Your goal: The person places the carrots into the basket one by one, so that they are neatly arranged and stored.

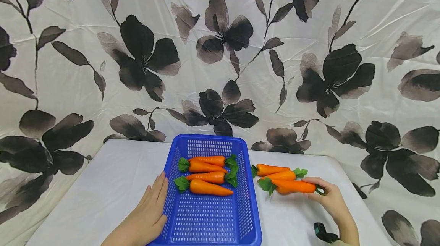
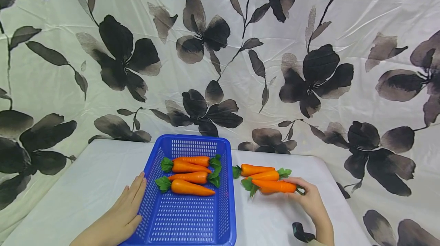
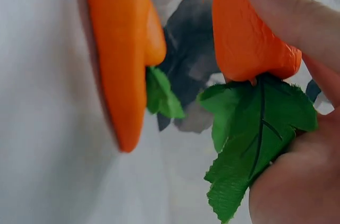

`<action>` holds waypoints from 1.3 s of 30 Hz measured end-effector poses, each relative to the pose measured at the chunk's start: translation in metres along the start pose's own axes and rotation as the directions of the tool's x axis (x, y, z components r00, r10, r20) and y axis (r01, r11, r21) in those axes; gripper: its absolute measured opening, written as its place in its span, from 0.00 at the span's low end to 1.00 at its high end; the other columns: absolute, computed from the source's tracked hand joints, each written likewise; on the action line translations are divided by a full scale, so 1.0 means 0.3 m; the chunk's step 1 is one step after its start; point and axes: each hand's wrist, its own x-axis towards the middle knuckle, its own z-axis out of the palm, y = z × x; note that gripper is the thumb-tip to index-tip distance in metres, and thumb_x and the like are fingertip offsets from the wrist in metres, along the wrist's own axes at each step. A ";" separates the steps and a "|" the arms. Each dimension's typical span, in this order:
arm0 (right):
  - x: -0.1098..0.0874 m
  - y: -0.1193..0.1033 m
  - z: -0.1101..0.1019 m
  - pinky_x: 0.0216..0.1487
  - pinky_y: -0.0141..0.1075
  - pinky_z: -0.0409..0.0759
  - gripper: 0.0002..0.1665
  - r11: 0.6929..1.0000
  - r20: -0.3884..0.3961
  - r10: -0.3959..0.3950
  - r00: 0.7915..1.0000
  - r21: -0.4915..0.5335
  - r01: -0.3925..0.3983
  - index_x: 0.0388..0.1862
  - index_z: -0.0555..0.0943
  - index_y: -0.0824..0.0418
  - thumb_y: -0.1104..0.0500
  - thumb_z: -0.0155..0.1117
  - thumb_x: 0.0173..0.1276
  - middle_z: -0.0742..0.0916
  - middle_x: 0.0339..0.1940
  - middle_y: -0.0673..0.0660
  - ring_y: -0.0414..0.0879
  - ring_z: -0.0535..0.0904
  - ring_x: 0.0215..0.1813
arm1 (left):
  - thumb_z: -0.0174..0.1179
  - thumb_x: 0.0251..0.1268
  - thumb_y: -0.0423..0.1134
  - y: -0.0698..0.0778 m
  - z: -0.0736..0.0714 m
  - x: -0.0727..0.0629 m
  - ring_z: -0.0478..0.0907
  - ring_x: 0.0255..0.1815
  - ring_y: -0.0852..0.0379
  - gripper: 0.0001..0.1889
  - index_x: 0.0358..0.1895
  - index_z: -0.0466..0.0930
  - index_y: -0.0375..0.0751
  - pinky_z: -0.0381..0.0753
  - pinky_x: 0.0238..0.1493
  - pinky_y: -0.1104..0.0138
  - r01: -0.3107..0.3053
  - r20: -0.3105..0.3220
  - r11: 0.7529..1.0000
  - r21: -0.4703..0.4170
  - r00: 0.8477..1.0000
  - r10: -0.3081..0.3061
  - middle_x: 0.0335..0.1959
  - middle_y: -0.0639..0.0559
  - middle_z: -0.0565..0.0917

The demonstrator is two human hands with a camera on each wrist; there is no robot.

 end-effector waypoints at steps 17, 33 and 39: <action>0.068 -0.002 0.049 0.47 0.27 0.81 0.25 0.989 -0.131 0.149 0.980 0.013 -0.149 0.54 0.84 0.67 0.67 0.76 0.55 0.86 0.50 0.49 0.35 0.79 0.50 | 0.57 0.57 0.32 0.004 -0.006 0.005 0.23 0.79 0.57 0.44 0.75 0.46 0.20 0.18 0.71 0.71 0.025 0.032 0.999 -0.036 0.999 -0.024 0.79 0.29 0.42; 0.120 -0.209 0.231 0.48 0.27 0.80 0.24 0.992 -0.087 0.128 0.988 0.004 -0.128 0.52 0.87 0.61 0.67 0.77 0.54 0.86 0.51 0.59 0.48 0.79 0.50 | 0.58 0.55 0.32 0.009 -0.014 0.004 0.19 0.77 0.62 0.44 0.74 0.47 0.20 0.18 0.70 0.72 -0.015 -0.006 1.000 0.011 1.000 0.015 0.79 0.31 0.42; 0.159 -0.289 0.299 0.44 0.37 0.83 0.24 0.987 -0.038 0.109 0.993 -0.111 -0.113 0.50 0.88 0.58 0.67 0.79 0.51 0.86 0.49 0.57 0.52 0.80 0.47 | 0.59 0.54 0.32 0.008 -0.010 0.001 0.20 0.77 0.63 0.45 0.74 0.47 0.20 0.19 0.71 0.71 -0.033 -0.031 0.999 0.038 0.999 0.035 0.79 0.31 0.43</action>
